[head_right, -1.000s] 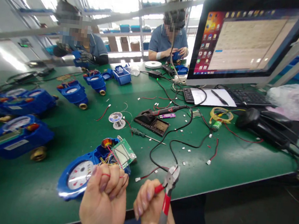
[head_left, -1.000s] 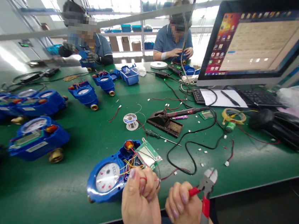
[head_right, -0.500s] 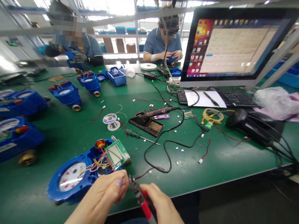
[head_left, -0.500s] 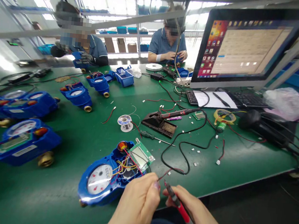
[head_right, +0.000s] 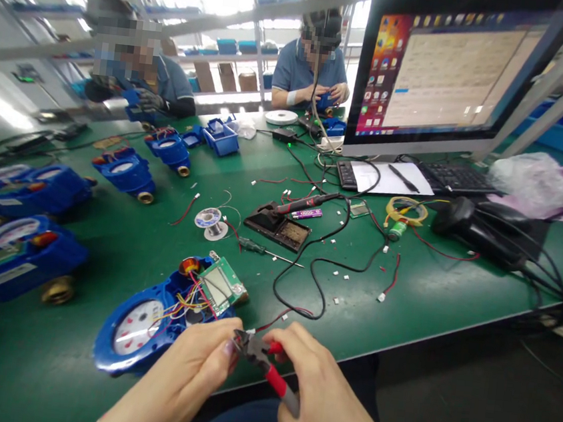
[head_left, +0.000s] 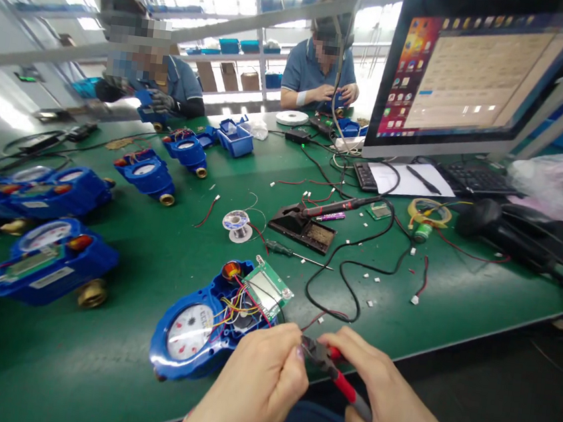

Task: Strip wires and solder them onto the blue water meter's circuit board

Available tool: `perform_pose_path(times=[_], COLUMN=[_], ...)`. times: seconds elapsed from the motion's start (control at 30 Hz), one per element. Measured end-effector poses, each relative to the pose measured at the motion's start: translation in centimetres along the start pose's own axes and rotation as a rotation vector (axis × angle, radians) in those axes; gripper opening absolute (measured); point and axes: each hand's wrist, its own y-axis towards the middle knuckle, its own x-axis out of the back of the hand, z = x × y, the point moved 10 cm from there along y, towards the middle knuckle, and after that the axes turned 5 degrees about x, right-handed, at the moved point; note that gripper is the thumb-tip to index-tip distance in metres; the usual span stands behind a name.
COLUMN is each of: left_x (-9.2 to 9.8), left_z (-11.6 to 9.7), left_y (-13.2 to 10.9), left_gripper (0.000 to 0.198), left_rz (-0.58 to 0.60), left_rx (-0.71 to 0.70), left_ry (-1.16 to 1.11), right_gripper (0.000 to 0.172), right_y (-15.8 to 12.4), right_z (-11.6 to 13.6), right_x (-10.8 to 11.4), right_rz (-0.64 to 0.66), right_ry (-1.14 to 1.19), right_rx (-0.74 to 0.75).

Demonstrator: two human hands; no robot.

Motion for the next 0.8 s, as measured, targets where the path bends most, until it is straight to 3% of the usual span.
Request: perform_pose_path(times=[0.3,0.43,0.53,0.63,0.73,0.8], left_x=[-0.6,-0.5,-0.3,1.0,1.9,1.4], left_z=[0.6,0.7,1.0,1.3,2.7,3.6], left_y=[0.1,0.2,0.4,0.2,-0.5,-0.7], left_gripper=[0.032,0.034,0.037,0.042,0.037,0.036], left_rz=[0.055,0.049,0.04,-0.116,-0.361,-0.442], left_rx=[-0.01,-0.014,0.003,0.026,0.079,0.097], left_ry=[-0.018,-0.05,-0.148,-0.37,-0.798,-1.09], right_gripper=[0.03,0.021,0.017,0.012,0.015,0.017], right_y=[0.2,-0.1,-0.7,-1.3,-1.1,-0.6], right_z=[-0.6,-1.5,-2.6,-3.6,-3.4,-2.4], right_x=[-0.1,-0.8,-0.5,-1.4,-5.2,-7.3], right_rz=[0.0,0.064,-0.013,-0.092,-0.016,-0.002], right_ry=[-0.076,-0.041,0.046,0.289,0.724,0.951], right_rx=[0.003,-0.091,-0.19,-0.28,-0.332,-0.317])
